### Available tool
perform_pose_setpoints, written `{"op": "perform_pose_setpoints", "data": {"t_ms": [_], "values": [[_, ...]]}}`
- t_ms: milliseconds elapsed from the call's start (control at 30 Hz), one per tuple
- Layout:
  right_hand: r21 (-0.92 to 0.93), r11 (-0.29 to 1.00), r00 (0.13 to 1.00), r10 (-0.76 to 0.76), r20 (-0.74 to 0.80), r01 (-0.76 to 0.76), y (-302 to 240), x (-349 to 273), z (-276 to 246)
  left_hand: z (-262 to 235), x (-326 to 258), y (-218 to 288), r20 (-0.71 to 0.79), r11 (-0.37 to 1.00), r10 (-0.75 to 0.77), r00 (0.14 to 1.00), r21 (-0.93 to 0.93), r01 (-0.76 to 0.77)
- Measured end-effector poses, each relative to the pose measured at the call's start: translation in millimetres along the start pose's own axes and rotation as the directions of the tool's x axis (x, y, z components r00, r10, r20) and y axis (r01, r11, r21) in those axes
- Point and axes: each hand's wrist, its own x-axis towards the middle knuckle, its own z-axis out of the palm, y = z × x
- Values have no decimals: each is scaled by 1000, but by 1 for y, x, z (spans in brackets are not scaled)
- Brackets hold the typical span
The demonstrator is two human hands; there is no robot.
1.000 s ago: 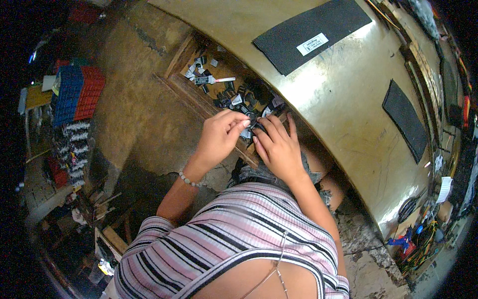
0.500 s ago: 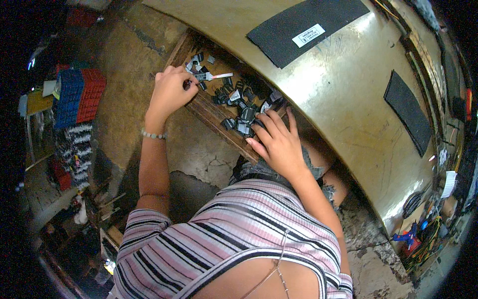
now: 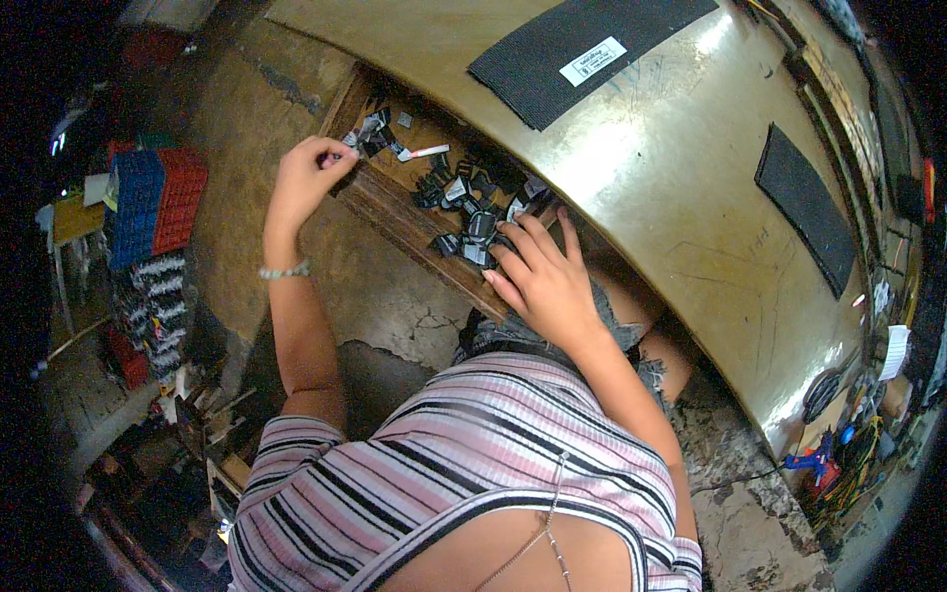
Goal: The person assembles small black fabric pouches by applying hot glue and attaching rectangular labels. They retrieve labels from a drawer, apply glue to the labels and fabric, and press them together to form finished pouches.
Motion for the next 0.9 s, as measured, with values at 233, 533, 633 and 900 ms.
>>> {"op": "perform_pose_setpoints", "data": {"t_ms": [233,533,633,900], "values": [[184,983,974,68,-217,-28,-7,7,-7,3,-48,24,135,734,-9,991,-672,98],[894,-257,846,307,435,-366,-11,-10,-22,64,-94,90,403,673,355,844,-737,69],[854,-328,833,254,491,-403,-8,-14,-18,63,-96,92,405,690,415,815,-723,8],[821,-377,819,220,530,-429,-7,-19,-11,70,-102,86,449,678,391,803,-731,78]]}}
